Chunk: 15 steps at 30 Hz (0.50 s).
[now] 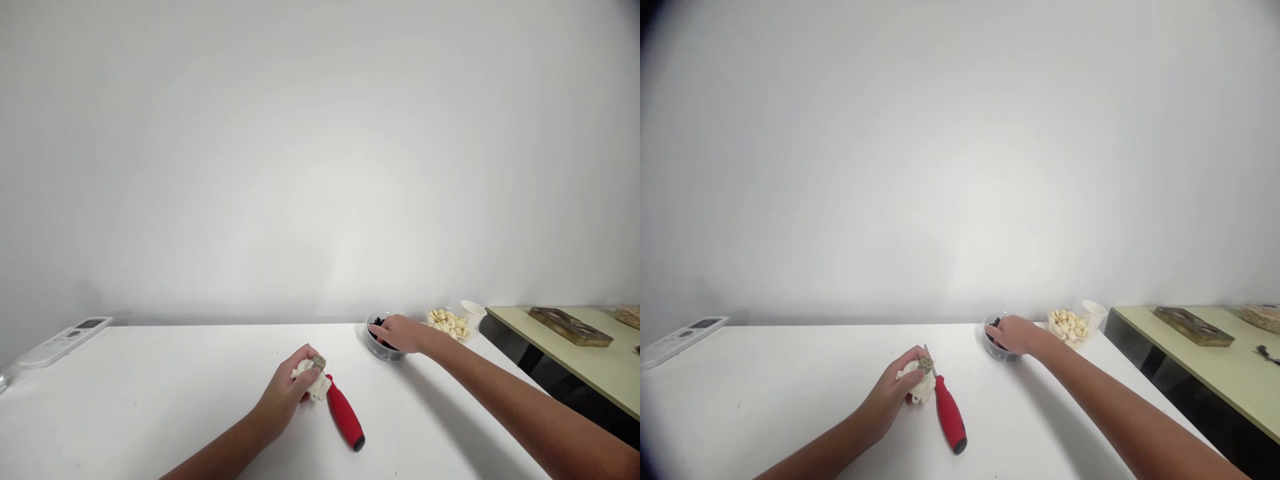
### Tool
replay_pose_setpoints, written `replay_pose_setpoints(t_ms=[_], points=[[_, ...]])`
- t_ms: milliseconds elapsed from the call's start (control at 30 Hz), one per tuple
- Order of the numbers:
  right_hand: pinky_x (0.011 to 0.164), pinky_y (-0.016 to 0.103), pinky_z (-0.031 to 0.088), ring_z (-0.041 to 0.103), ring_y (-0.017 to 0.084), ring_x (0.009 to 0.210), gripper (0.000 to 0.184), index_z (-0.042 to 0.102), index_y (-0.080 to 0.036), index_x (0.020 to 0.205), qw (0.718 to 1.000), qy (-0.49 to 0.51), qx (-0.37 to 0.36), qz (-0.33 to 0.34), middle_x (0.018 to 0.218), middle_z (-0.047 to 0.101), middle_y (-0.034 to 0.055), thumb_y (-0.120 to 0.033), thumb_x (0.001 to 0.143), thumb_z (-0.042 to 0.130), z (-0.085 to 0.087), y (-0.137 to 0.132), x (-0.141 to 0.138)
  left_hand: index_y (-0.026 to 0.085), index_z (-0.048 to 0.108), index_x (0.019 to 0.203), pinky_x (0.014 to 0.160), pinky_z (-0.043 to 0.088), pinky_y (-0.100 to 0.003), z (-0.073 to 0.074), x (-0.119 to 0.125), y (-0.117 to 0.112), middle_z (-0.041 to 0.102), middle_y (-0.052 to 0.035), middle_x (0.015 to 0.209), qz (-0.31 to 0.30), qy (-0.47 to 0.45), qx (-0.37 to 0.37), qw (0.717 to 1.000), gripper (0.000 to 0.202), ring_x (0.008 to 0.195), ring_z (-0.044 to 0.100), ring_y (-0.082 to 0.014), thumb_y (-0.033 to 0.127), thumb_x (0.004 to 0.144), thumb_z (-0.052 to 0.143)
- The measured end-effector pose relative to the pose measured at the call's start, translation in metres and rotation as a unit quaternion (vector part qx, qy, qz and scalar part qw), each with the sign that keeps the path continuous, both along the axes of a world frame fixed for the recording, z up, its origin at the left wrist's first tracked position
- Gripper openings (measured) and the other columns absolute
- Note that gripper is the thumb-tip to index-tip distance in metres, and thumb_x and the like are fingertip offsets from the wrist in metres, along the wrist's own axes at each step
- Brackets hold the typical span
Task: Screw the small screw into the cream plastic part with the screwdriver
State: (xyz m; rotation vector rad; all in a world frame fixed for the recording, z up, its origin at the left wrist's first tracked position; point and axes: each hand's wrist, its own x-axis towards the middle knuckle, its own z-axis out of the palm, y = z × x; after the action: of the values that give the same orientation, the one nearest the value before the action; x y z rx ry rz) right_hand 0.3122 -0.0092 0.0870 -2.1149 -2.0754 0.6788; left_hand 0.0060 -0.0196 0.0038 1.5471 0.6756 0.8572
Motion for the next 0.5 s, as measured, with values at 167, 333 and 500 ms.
replay_pose_setpoints(t_ms=[167, 333, 500], points=[[0.086, 0.041, 0.059, 0.071, 0.022, 0.096, 0.027, 0.069, -0.017, 0.116, 0.998, -0.039, 0.038, 0.023, 0.115, 0.072, 0.0066, -0.040, 0.103, 0.063, -0.018, -0.003, -0.010, 0.019, 0.055, 0.093, 0.065, 0.035, -0.024, 0.005, -0.001, -0.002, 0.054, 0.0012, 0.078, -0.008, 0.000, 0.010, 1.000, 0.021, 0.069, 0.044, -0.0140, 0.039, 0.100, 0.055], [0.083, 0.040, 0.059, 0.071, 0.020, 0.090, 0.027, 0.070, -0.016, 0.112, 0.996, -0.050, 0.072, 0.028, 0.107, 0.073, 0.0052, -0.041, 0.103, 0.063, -0.034, -0.005, -0.012, 0.019, 0.056, 0.094, 0.065, 0.035, -0.024, 0.004, -0.001, 0.000, 0.055, 0.0015, 0.079, -0.009, 0.015, 0.008, 1.000, 0.021, 0.069, 0.045, -0.0137, 0.039, 0.100, 0.055], [0.079, 0.037, 0.059, 0.070, 0.018, 0.082, 0.030, 0.070, -0.016, 0.105, 0.994, -0.041, 0.095, 0.024, 0.097, 0.072, 0.0030, -0.044, 0.103, 0.061, -0.046, -0.008, -0.009, 0.019, 0.055, 0.095, 0.065, 0.036, -0.025, 0.005, -0.001, 0.000, 0.055, 0.0017, 0.078, -0.016, 0.007, 0.007, 1.000, 0.023, 0.069, 0.045, -0.0133, 0.041, 0.102, 0.055]])
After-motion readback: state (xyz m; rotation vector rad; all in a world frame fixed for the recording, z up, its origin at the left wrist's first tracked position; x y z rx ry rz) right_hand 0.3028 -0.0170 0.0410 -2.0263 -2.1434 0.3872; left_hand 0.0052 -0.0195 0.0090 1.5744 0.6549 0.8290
